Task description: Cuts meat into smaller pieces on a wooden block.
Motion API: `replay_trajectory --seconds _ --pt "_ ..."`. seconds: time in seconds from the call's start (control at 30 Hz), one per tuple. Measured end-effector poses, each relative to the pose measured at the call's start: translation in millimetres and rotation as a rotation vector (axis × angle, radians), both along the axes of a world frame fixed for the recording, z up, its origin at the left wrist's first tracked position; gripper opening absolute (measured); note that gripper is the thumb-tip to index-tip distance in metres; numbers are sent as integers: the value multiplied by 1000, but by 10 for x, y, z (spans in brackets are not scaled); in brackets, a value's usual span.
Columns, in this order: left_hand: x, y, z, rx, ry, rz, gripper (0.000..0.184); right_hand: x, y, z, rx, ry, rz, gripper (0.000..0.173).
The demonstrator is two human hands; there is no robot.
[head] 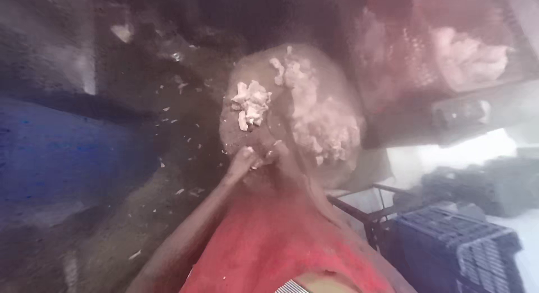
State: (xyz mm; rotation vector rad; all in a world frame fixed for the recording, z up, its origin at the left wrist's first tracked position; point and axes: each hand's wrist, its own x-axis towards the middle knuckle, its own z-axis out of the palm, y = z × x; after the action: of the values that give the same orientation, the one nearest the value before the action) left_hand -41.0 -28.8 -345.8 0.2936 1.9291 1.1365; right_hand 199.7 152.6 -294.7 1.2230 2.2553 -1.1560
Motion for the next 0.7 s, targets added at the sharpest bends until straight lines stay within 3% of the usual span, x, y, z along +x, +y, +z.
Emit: replay_trajectory --seconds 0.1,0.3,0.33,0.43,0.5,0.7 --pt "-13 -225 -45 118 -63 134 48 75 185 -140 -93 -33 46 60" --pt "84 -232 4 120 -25 106 48 -361 -171 640 -149 54 157 57" --pt "89 -232 3 109 -23 116 48 -412 -217 601 -163 43 174 59" --pt "92 -267 -47 129 -15 146 48 -397 -221 9 -105 -43 243 65" --pt "60 -294 -21 124 -38 172 49 -394 -142 -106 -76 -30 255 65" --pt "118 -495 -9 132 -82 225 44 -489 -171 623 -131 75 203 55"
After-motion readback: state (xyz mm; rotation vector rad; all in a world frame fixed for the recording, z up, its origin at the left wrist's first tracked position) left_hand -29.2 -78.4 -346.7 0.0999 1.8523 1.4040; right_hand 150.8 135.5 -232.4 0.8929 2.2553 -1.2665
